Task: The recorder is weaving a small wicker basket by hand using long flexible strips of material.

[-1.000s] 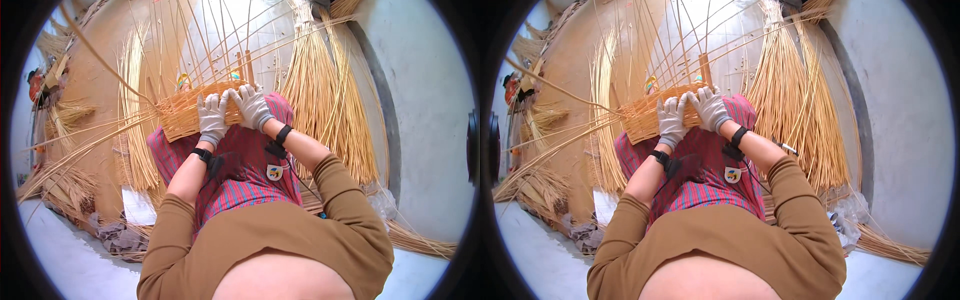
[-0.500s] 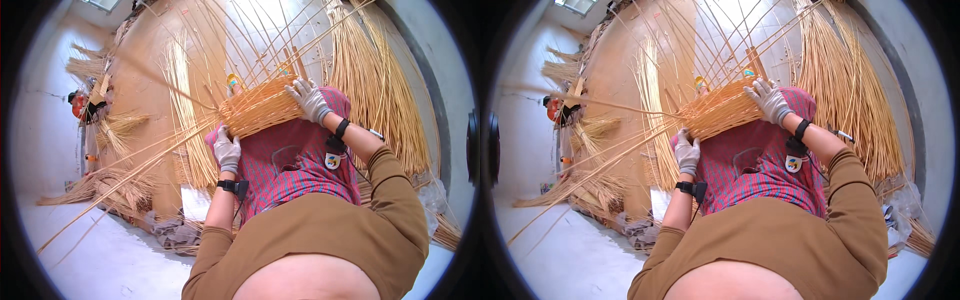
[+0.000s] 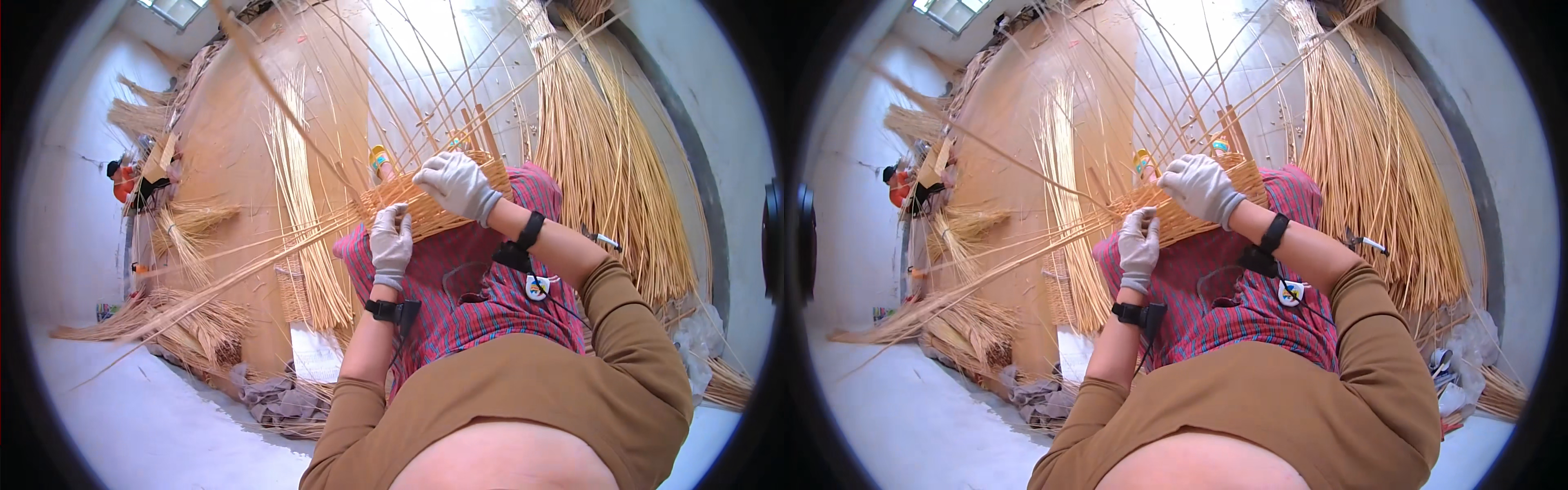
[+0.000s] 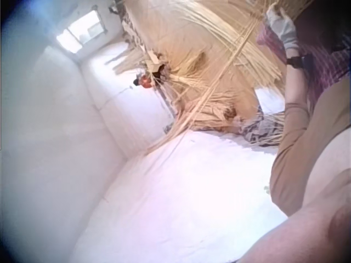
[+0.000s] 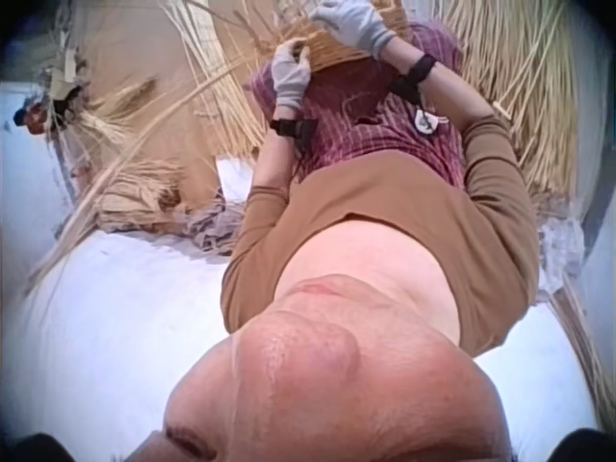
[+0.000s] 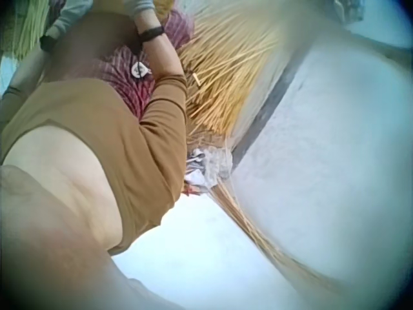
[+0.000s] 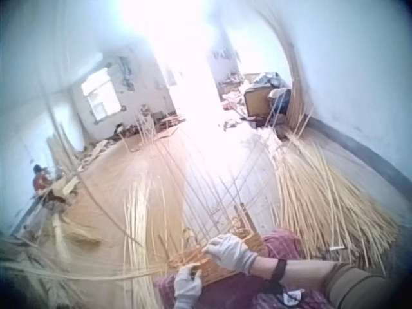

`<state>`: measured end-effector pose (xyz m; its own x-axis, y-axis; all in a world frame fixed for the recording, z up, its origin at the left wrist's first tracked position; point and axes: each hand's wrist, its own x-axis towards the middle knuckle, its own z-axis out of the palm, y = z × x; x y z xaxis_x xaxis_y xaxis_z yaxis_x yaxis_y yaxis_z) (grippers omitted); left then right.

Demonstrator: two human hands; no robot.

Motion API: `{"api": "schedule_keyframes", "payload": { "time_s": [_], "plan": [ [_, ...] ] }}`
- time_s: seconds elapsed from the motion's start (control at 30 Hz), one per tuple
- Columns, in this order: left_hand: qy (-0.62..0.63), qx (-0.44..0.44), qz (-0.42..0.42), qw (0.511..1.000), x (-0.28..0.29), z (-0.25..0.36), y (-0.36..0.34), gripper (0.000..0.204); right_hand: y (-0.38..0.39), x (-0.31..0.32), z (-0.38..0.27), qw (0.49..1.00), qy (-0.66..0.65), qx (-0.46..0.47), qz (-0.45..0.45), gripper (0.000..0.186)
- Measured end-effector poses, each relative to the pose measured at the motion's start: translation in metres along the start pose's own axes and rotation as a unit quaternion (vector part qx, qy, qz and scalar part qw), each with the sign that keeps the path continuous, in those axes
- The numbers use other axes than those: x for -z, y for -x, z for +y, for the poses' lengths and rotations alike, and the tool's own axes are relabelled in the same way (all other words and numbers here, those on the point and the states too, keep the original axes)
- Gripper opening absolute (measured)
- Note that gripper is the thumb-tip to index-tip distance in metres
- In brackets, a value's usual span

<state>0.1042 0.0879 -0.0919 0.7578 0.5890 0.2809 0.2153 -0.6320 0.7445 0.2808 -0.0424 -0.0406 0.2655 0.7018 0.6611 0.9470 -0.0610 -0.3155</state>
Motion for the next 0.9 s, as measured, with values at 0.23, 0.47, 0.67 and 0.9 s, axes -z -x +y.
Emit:
{"api": "schedule_keyframes", "payload": {
  "time_s": [0.23,0.47,0.67,0.9],
  "plan": [
    [-0.006,-0.019,-0.008,1.000,-0.011,0.001,-0.010,0.038,0.017,-0.030,0.018,0.992,0.116,-0.010,-0.048,0.025],
    [-0.100,0.111,-0.121,0.981,-0.021,0.009,-0.027,0.063,0.022,-0.026,0.014,0.943,0.102,-0.202,-0.245,0.023],
    [-0.019,0.168,-0.057,0.984,-0.040,-0.043,-0.027,0.064,-0.011,-0.050,0.030,0.919,-0.190,-0.321,-0.124,0.042],
    [0.148,0.340,-0.195,0.908,-0.040,-0.040,-0.070,0.068,-0.010,-0.095,0.038,0.714,-0.560,-0.407,0.107,0.056]
  ]
}}
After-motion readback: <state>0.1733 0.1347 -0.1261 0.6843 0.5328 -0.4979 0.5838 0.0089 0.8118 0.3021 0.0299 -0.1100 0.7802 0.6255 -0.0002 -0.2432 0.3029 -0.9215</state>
